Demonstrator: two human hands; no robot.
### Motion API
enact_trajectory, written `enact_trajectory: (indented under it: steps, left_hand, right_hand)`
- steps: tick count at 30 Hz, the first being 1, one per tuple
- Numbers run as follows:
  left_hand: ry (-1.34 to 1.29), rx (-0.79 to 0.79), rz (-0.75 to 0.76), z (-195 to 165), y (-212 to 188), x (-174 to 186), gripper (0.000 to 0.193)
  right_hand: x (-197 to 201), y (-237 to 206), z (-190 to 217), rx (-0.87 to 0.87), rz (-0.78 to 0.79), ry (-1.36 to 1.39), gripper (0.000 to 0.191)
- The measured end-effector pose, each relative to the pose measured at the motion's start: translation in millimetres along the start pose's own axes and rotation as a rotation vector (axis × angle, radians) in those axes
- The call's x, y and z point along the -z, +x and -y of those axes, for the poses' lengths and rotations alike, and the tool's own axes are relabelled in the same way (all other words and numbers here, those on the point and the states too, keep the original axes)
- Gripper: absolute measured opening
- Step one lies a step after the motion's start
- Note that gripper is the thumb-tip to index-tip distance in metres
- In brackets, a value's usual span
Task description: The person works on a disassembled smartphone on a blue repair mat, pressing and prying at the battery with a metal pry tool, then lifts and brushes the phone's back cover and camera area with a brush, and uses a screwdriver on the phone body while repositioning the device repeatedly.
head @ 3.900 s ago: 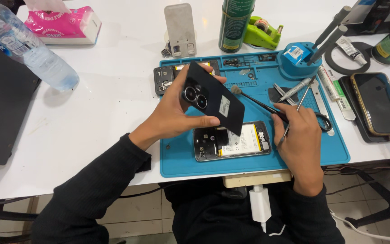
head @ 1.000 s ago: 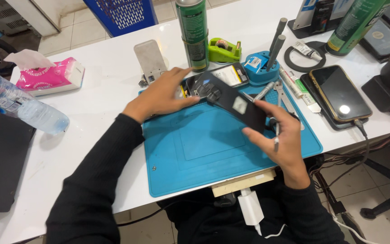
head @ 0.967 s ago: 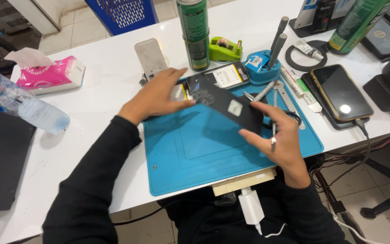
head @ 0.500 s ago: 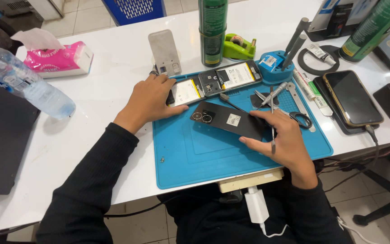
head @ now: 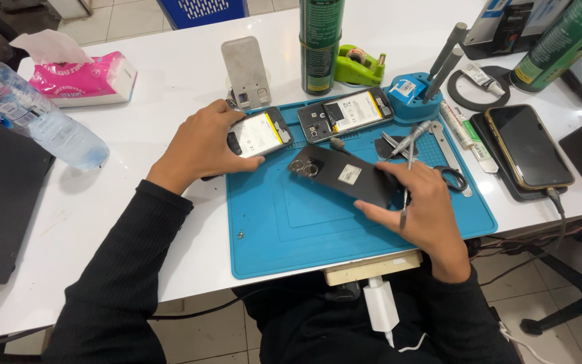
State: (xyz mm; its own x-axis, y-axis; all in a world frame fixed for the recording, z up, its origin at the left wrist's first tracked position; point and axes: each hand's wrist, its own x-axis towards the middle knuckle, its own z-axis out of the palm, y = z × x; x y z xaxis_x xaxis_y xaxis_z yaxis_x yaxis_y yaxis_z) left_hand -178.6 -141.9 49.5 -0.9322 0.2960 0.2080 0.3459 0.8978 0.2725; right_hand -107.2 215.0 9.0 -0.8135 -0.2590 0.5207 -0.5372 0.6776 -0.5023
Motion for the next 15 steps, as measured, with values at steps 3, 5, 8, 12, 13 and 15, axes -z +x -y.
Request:
enact_trajectory:
  steps: [3, 5, 8, 12, 13, 15]
  left_hand:
    - [-0.082, -0.103, -0.013, -6, -2, 2, 0.088]
    - [-0.102, -0.118, 0.043, -11, -5, 2, 0.087]
    - [-0.150, -0.201, 0.076, -24, -9, -1, 0.086]
    - [-0.169, -0.257, 0.094, -39, -13, -1, 0.081]
    - [-0.180, -0.260, 0.097, -42, -16, -2, 0.080]
    - [-0.191, -0.280, 0.086, -45, -15, 0, 0.077]
  right_hand:
    - [-1, -1, 0, -0.041, -0.057, -0.058, 0.066]
    - [0, -2, -1, -0.075, -0.062, -0.040, 0.065]
    - [2, -3, -5, -0.087, -0.088, 0.070, 0.063]
    - [3, -5, -7, -0.146, -0.150, 0.185, 0.057]
    - [3, -6, -8, -0.167, -0.145, 0.191, 0.056]
    - [4, -4, -8, -0.155, -0.161, 0.213, 0.055]
